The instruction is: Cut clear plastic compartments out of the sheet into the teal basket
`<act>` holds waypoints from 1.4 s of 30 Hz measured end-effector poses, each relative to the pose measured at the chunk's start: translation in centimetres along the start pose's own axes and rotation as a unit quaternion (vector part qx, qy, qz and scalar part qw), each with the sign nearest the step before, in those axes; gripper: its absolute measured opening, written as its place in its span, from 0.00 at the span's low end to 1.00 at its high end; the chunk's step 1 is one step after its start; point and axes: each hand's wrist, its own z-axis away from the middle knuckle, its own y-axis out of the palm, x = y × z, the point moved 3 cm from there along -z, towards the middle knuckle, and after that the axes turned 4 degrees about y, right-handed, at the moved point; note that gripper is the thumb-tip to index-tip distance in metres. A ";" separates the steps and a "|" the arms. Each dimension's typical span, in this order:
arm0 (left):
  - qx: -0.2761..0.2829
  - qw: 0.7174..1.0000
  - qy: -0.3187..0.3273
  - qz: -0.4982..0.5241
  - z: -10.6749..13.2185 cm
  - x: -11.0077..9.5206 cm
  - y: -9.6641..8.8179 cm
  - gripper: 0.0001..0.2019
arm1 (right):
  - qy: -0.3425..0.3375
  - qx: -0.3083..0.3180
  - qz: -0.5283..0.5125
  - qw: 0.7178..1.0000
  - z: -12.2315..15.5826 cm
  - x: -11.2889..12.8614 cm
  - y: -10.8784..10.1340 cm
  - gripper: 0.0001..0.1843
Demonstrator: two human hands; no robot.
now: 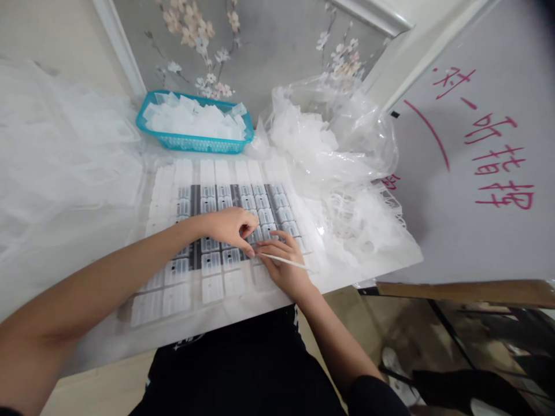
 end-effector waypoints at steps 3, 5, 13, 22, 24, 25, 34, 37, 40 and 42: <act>-0.004 0.998 -0.004 -0.055 -0.2 -0.6 0.3 0.29 | -0.038 -0.008 0.042 0.998 0.2 0.3 -0.3 0.12; -0.003 0.995 -0.021 -0.098 -0.3 -0.7 0.6 0.29 | -0.048 -0.013 0.051 0.997 0.3 0.4 -0.4 0.14; 0.022 0.982 -0.061 -0.176 -0.7 -1.4 1.5 0.26 | -0.007 -0.043 -0.023 0.999 -0.2 0.2 0.5 0.16; 0.010 0.989 -0.044 -0.142 -0.6 -1.7 1.3 0.26 | 0.109 -0.170 -0.096 0.975 -1.6 -1.1 -4.5 0.07; 0.022 0.996 -0.029 -0.087 -0.4 -1.2 0.8 0.24 | 0.128 -0.114 -0.131 0.976 -1.6 -1.8 -4.9 0.06; 0.034 0.998 -0.023 -0.049 -0.3 -0.9 0.5 0.22 | 0.138 -0.090 -0.148 0.975 -1.3 -2.2 -4.8 0.06; 0.082 0.993 -0.002 0.084 -0.1 -0.6 -0.5 0.18 | 0.162 -0.032 -0.163 0.973 0.6 -3.5 -3.1 0.06; 0.084 0.993 -0.003 0.080 -0.1 -0.7 -0.4 0.19 | 0.151 -0.025 -0.156 0.976 0.4 -3.6 -3.0 0.06; 0.088 0.994 -0.002 0.069 -0.1 -0.7 -0.5 0.19 | 0.142 -0.027 -0.140 0.980 0.4 -3.8 -2.9 0.05; 0.097 0.993 -0.005 0.060 -0.1 -0.7 -0.5 0.19 | 0.118 -0.027 -0.103 0.987 0.5 -3.7 -2.7 0.04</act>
